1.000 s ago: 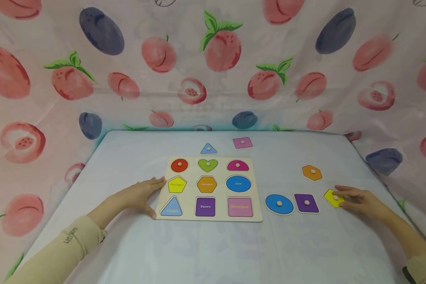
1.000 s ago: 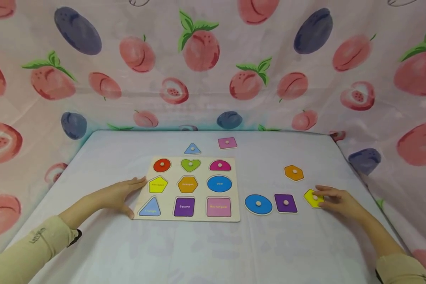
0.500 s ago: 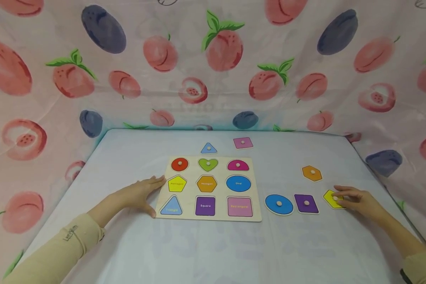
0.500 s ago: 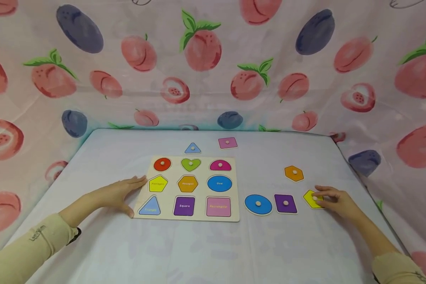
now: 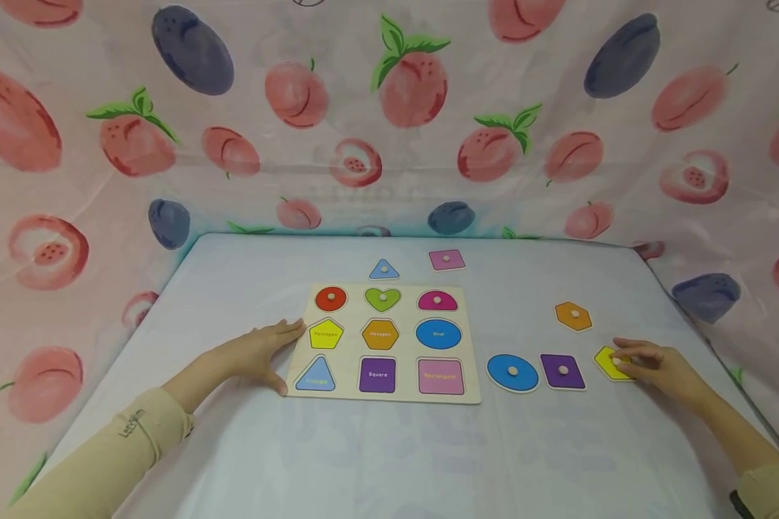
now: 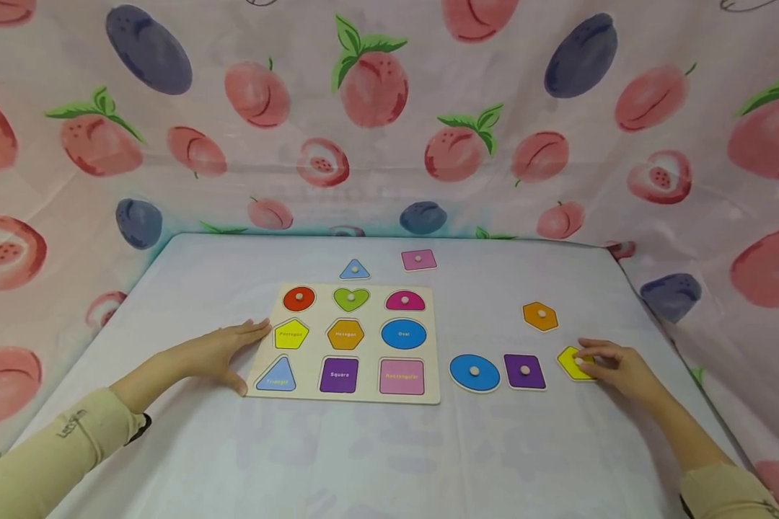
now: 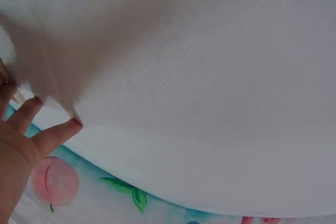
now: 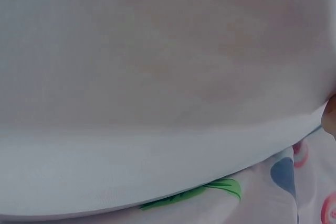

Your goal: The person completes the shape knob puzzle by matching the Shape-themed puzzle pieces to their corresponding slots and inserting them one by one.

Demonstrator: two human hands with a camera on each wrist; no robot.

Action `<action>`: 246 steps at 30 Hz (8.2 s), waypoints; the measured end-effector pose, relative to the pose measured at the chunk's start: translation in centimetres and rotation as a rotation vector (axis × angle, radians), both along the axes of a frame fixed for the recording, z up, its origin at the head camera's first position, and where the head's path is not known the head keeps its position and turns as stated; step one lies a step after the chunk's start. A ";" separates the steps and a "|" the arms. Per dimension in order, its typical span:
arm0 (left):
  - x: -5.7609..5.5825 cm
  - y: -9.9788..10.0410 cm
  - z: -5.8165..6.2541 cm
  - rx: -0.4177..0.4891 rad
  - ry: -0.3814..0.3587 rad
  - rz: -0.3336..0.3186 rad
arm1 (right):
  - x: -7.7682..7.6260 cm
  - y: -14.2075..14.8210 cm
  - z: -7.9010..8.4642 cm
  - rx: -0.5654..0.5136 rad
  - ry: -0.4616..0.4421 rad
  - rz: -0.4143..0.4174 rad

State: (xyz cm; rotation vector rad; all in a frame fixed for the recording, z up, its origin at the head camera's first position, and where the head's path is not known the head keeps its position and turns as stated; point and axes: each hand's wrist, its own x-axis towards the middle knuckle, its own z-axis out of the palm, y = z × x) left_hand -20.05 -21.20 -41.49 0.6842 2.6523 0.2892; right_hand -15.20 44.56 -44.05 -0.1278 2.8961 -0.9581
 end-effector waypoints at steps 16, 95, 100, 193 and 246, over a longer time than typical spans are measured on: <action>0.1 0.0 0.1 0.012 0.007 -0.012 | -1.5 -2.6 1.8 0.038 0.080 0.045; 0.1 0.5 0.1 -0.021 -0.026 0.029 | -7.5 -27.8 3.6 -0.169 0.220 0.512; 0.1 0.5 0.0 -0.032 -0.027 0.038 | -7.6 -29.3 3.3 -0.177 0.214 0.549; -0.1 -0.3 0.1 0.015 -0.024 -0.008 | -9.4 -45.5 2.2 0.122 0.074 0.459; -0.1 -0.1 0.2 -0.004 -0.055 0.022 | -10.0 -45.9 2.6 0.250 0.118 0.555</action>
